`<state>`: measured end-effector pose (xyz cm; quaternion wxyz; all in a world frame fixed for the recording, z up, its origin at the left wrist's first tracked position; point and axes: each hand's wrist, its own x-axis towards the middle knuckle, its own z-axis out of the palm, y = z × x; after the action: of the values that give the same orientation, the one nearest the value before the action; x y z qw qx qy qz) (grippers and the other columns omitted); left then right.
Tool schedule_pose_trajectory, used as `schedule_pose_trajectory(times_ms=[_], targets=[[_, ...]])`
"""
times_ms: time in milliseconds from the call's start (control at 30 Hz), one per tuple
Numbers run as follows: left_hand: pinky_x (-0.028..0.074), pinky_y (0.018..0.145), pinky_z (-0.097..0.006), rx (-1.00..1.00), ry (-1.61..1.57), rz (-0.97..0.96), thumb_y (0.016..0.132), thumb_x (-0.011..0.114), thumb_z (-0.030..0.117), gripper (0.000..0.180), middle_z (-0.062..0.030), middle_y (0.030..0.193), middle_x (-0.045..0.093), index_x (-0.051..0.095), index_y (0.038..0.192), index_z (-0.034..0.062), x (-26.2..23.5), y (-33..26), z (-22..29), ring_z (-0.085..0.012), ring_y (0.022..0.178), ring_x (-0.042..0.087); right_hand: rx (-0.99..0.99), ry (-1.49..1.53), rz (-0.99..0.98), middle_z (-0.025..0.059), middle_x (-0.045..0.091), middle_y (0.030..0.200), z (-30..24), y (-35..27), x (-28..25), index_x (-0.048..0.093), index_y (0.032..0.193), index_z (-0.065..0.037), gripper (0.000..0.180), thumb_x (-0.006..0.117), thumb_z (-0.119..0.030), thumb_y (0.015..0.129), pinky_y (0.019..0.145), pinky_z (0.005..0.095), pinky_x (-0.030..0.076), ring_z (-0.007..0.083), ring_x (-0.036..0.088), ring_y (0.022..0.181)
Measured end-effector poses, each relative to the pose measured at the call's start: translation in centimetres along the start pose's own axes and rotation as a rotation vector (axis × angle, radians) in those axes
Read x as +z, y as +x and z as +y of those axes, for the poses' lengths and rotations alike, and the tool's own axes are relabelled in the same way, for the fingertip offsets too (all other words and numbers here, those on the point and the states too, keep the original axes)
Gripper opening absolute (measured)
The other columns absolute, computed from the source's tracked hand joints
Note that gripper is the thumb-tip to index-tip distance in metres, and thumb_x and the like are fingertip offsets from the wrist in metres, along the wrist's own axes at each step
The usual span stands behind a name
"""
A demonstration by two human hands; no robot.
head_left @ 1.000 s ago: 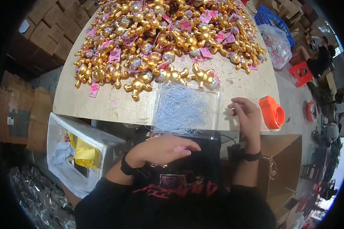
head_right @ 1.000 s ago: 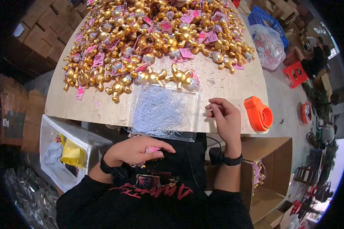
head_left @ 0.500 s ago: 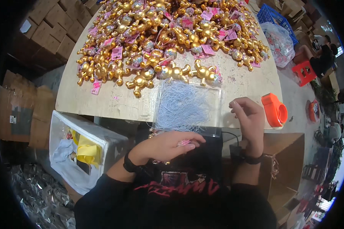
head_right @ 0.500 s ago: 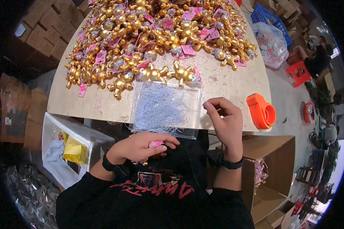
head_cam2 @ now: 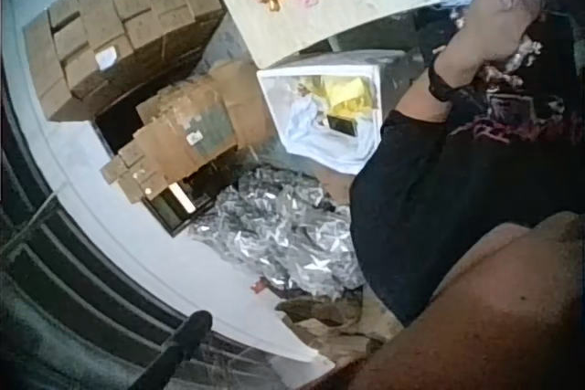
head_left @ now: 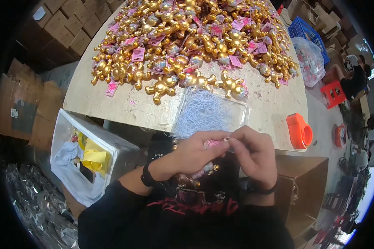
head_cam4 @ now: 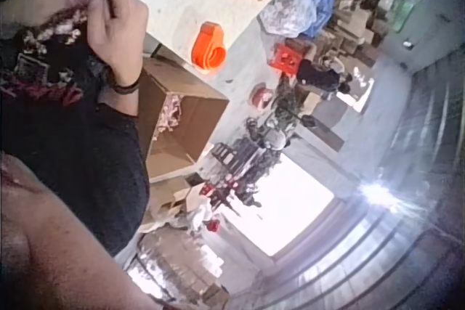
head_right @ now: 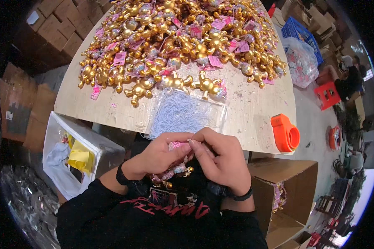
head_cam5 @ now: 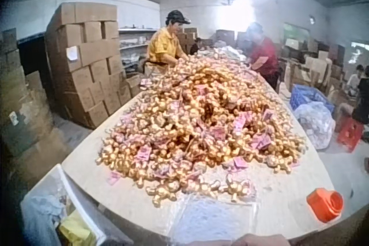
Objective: Packaging gold bear-shaped ornaments into a cardboard box and sealing it with tape.
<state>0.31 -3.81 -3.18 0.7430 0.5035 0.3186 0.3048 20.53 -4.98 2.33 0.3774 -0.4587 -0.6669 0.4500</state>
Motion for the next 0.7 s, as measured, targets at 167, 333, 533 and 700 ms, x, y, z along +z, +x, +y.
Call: schedule_pose_trajectory(times_ms=[167,333,533,700], targets=[[0.044,0.067,-0.020,-0.013,-0.190,0.059,0.111,0.054,0.024,0.033,0.0025,0.091,0.065,0.066,0.130,-0.0004,-0.4,-0.5,0.8,-0.0025,0.075,0.054,-0.008,-0.166,-0.064,0.0128,0.059,0.067,-0.8,-0.5,-0.1,0.069,0.092,-0.002,0.007,0.072,-0.009,0.093,0.054,0.0327,0.045,0.0225,0.058,0.054],[0.040,0.060,-0.020,0.026,-0.145,0.132,0.109,0.058,0.022,0.023,0.0048,0.076,0.059,0.074,0.109,0.0057,-0.9,-0.9,0.3,-0.0025,0.067,0.050,0.016,-0.207,-0.087,0.0121,0.057,0.065,0.1,-1.2,0.5,0.070,0.092,-0.003,0.009,0.073,-0.012,0.094,0.053,0.0342,0.044,0.0244,0.055,0.053],[0.040,0.062,-0.021,0.045,-0.008,0.190,0.110,0.055,0.023,0.029,0.0019,0.081,0.059,0.070,0.108,-0.0007,-1.7,-1.8,1.1,-0.0031,0.067,0.048,0.088,-0.212,-0.149,0.0104,0.054,0.063,0.7,-2.0,-0.3,0.070,0.092,-0.004,0.009,0.072,-0.012,0.094,0.053,0.0332,0.042,0.0218,0.051,0.052],[0.037,0.061,-0.022,0.079,-0.058,0.182,0.111,0.055,0.026,0.031,0.0019,0.078,0.057,0.071,0.107,-0.0011,-1.8,-1.8,0.9,-0.0036,0.066,0.045,0.110,-0.203,-0.218,0.0075,0.049,0.061,1.8,-2.3,-1.2,0.070,0.095,-0.004,0.009,0.073,-0.012,0.094,0.053,0.0313,0.039,0.0172,0.045,0.052]])
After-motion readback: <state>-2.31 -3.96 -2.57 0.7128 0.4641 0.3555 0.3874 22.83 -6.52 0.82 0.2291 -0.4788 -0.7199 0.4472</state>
